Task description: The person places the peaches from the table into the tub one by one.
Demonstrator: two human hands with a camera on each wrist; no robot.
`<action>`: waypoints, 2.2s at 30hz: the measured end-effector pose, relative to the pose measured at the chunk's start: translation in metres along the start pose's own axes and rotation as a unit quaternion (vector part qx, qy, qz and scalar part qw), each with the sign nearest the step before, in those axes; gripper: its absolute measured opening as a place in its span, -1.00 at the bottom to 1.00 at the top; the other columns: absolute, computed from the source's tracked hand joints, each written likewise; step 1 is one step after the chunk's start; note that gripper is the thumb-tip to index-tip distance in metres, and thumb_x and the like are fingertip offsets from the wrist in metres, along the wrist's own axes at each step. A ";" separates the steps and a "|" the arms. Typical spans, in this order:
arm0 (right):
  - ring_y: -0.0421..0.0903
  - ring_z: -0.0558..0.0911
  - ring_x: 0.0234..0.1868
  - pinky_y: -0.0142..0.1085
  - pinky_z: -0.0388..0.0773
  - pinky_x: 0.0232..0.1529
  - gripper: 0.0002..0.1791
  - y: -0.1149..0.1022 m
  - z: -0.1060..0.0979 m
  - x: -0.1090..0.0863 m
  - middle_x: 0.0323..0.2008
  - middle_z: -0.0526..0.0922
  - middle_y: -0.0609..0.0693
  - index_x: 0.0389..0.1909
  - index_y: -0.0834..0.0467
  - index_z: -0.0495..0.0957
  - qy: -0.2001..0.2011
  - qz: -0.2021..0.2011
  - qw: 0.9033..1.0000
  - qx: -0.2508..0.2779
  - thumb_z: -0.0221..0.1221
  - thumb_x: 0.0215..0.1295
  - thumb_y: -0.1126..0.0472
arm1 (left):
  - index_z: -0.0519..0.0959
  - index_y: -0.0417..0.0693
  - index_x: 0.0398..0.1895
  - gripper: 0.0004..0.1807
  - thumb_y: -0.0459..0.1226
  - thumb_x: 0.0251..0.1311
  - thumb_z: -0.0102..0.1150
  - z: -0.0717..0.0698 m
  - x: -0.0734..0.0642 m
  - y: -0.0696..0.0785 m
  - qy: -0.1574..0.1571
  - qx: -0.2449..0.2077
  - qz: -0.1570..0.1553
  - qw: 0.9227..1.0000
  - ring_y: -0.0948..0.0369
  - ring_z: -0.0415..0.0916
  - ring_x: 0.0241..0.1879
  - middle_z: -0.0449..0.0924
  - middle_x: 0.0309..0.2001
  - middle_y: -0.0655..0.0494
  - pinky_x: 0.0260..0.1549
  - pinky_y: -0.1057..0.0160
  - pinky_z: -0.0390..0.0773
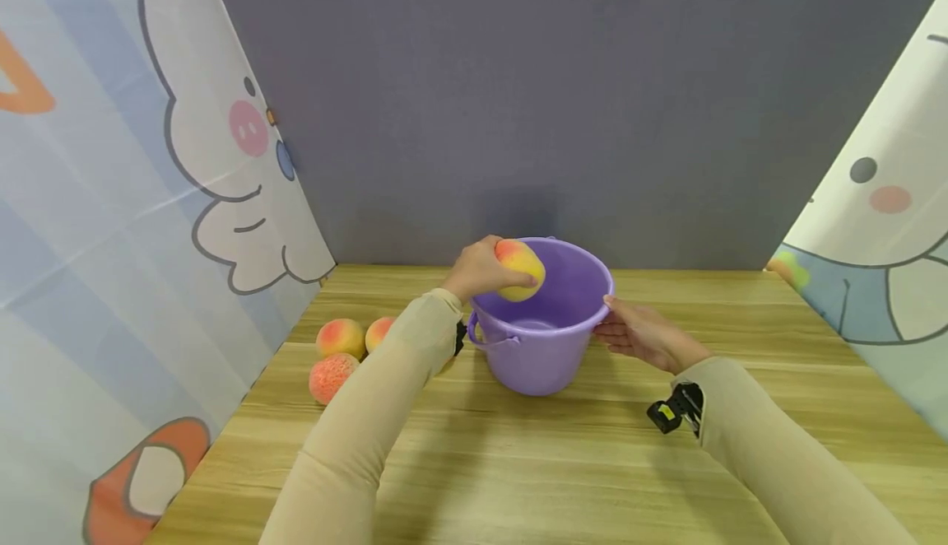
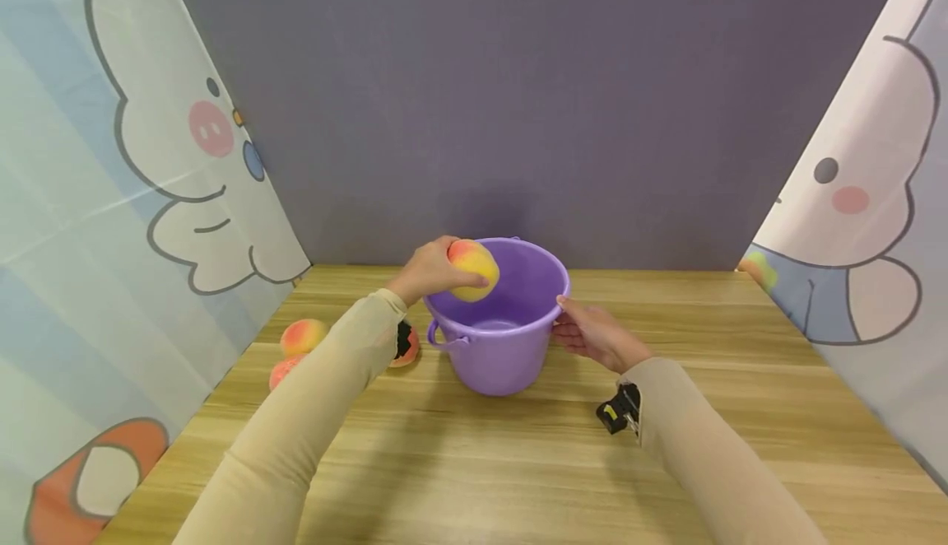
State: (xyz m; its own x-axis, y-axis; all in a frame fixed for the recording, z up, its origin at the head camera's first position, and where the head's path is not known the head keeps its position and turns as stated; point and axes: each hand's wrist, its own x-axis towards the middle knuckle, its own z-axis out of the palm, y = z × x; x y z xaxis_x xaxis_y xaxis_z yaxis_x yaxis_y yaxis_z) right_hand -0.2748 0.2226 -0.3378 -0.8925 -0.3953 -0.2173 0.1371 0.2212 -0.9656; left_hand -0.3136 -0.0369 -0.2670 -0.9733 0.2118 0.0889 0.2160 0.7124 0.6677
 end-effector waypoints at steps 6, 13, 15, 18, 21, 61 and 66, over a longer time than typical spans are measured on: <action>0.35 0.12 0.34 0.11 0.09 0.32 -0.17 0.001 0.001 -0.001 0.29 0.12 0.54 0.30 0.66 -0.04 0.001 0.006 1.000 0.004 -0.38 0.53 -0.12 | 0.37 -0.14 0.25 -0.11 -0.01 -0.20 0.48 0.006 0.001 0.003 -0.002 -0.016 -0.002 1.000 0.11 0.49 -0.09 0.56 -0.05 0.02 -0.06 0.16 0.49; 0.36 0.12 0.34 0.12 0.09 0.32 -0.18 0.000 0.003 0.001 0.29 0.12 0.54 0.30 0.66 -0.03 0.004 0.004 1.000 0.004 -0.38 0.53 -0.11 | 0.35 -0.15 0.26 -0.10 -0.02 -0.20 0.48 0.008 0.001 0.008 -0.003 -0.002 0.011 1.000 0.08 0.49 -0.07 0.55 -0.02 0.00 -0.04 0.13 0.49; 0.36 0.13 0.34 0.11 0.08 0.32 -0.18 0.000 0.003 0.002 0.29 0.12 0.54 0.30 0.66 -0.03 0.004 0.004 1.000 0.005 -0.38 0.53 -0.11 | 0.35 -0.15 0.26 -0.10 -0.02 -0.20 0.48 0.008 0.001 0.009 -0.002 -0.002 0.011 1.000 0.08 0.49 -0.07 0.55 -0.02 0.00 -0.04 0.13 0.49; 0.35 0.13 0.34 0.11 0.08 0.33 -0.18 0.000 0.004 0.003 0.29 0.12 0.53 0.30 0.65 -0.03 0.002 0.005 1.000 0.006 -0.37 0.53 -0.11 | 0.36 -0.15 0.25 -0.11 -0.02 -0.20 0.48 0.007 0.001 0.009 -0.002 -0.004 0.011 1.000 0.09 0.49 -0.08 0.55 -0.03 0.00 -0.05 0.14 0.49; 0.34 0.14 0.34 0.11 0.08 0.33 -0.17 0.000 0.005 0.004 0.30 0.13 0.53 0.30 0.65 -0.03 0.002 0.005 1.000 0.006 -0.37 0.53 -0.12 | 0.37 -0.14 0.24 -0.13 -0.03 -0.20 0.48 0.007 0.000 0.008 -0.003 -0.006 0.010 1.000 0.10 0.49 -0.08 0.56 -0.04 0.01 -0.05 0.15 0.49; 0.37 0.10 0.35 0.11 0.09 0.32 -0.15 -0.004 0.003 0.002 0.30 0.09 0.55 0.29 0.68 -0.06 -0.012 0.012 1.000 -0.010 -0.41 0.52 -0.13 | 0.29 -0.17 0.34 -0.20 -0.07 0.07 0.36 -0.003 -0.007 0.011 -0.023 0.040 0.007 0.999 0.04 0.45 0.11 0.50 0.12 -0.10 0.05 0.11 0.47; 0.36 0.10 0.35 0.12 0.09 0.32 -0.14 -0.004 0.003 0.002 0.30 0.08 0.56 0.29 0.68 -0.07 -0.013 0.011 1.000 -0.010 -0.40 0.52 -0.14 | 0.31 -0.18 0.33 -0.22 -0.08 0.05 0.36 -0.008 -0.011 0.007 -0.012 0.042 0.010 0.999 0.02 0.45 0.11 0.50 0.13 -0.13 0.05 0.10 0.47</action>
State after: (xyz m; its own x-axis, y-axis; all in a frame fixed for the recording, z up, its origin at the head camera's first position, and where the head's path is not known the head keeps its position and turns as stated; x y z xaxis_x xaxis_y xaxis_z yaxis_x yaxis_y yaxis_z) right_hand -0.2759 0.2184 -0.3346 -0.8777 -0.4137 -0.2418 0.1473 0.2472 -0.9577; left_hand -0.3023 -0.0392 -0.2577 -0.9668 0.2420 0.0824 0.2419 0.7614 0.6014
